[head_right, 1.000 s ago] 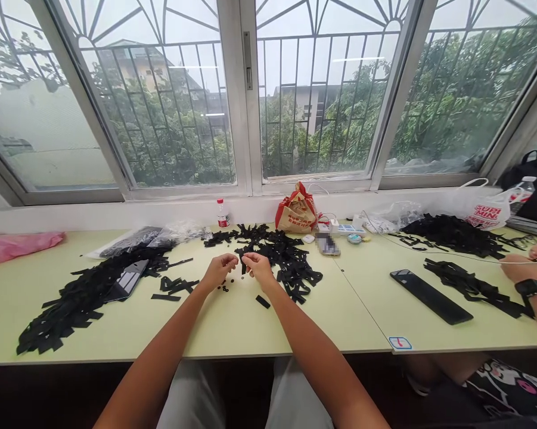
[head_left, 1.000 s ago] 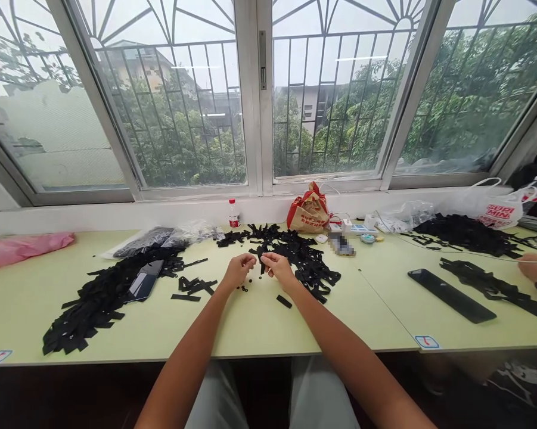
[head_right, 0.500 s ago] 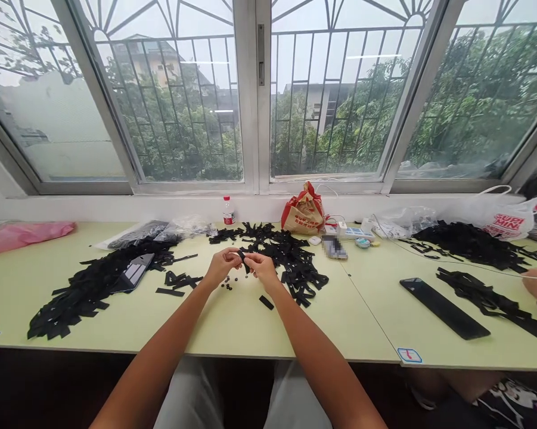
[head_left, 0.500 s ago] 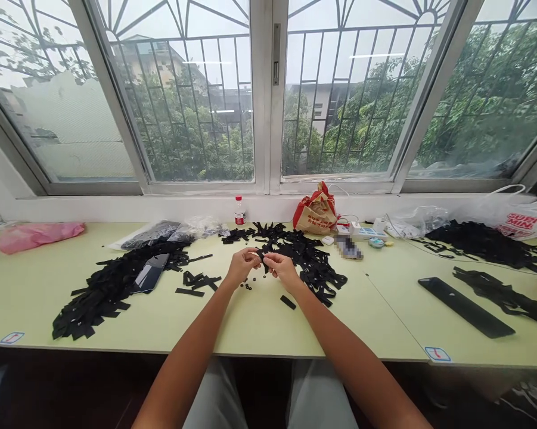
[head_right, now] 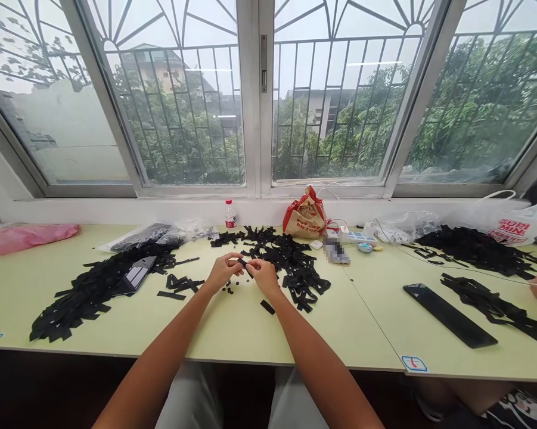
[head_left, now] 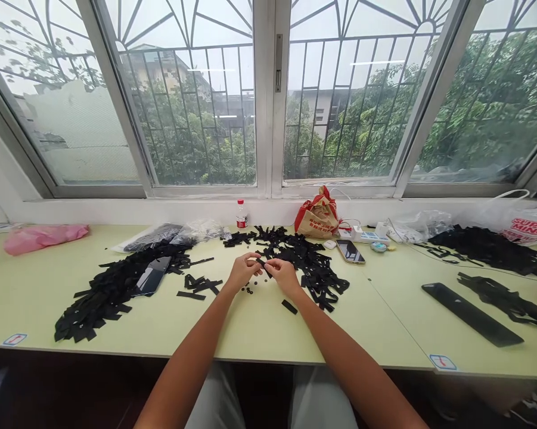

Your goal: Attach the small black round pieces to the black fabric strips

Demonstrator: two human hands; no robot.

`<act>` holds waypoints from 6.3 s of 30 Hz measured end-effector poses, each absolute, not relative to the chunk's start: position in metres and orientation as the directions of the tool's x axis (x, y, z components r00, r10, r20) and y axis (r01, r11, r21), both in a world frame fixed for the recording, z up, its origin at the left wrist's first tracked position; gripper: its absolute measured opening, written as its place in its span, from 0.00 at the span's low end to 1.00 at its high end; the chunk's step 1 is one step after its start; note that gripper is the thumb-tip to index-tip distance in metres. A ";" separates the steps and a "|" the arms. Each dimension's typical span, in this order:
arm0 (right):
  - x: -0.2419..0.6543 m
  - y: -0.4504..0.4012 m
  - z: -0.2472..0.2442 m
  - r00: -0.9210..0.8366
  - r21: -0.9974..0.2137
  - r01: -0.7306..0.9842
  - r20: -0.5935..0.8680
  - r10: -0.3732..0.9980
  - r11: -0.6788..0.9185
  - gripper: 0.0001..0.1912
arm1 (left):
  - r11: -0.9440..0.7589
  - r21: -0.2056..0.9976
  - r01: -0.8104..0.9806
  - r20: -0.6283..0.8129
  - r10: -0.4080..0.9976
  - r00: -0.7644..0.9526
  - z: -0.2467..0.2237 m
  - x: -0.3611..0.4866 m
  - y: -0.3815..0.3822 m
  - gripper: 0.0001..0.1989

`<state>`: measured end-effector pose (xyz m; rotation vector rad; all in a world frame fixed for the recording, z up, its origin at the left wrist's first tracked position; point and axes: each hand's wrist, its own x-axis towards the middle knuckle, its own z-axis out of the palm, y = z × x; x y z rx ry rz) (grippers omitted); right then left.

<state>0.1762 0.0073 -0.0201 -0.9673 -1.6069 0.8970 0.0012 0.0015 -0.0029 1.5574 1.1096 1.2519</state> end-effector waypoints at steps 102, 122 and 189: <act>0.172 0.001 -0.017 -0.280 -0.923 0.173 0.290 0.915 0.345 0.19 | -0.275 0.930 0.244 0.234 0.954 0.185 0.006 -0.001 -0.007 0.19; 0.171 -0.003 -0.011 -0.360 -0.904 0.056 0.377 0.853 0.423 0.21 | 0.000 0.998 -0.056 0.009 0.985 0.170 0.008 -0.003 -0.009 0.12; 0.179 0.013 -0.023 -0.100 -0.988 0.064 0.137 0.986 0.144 0.19 | -0.263 0.662 0.702 0.319 0.946 0.054 -0.002 -0.011 0.001 0.13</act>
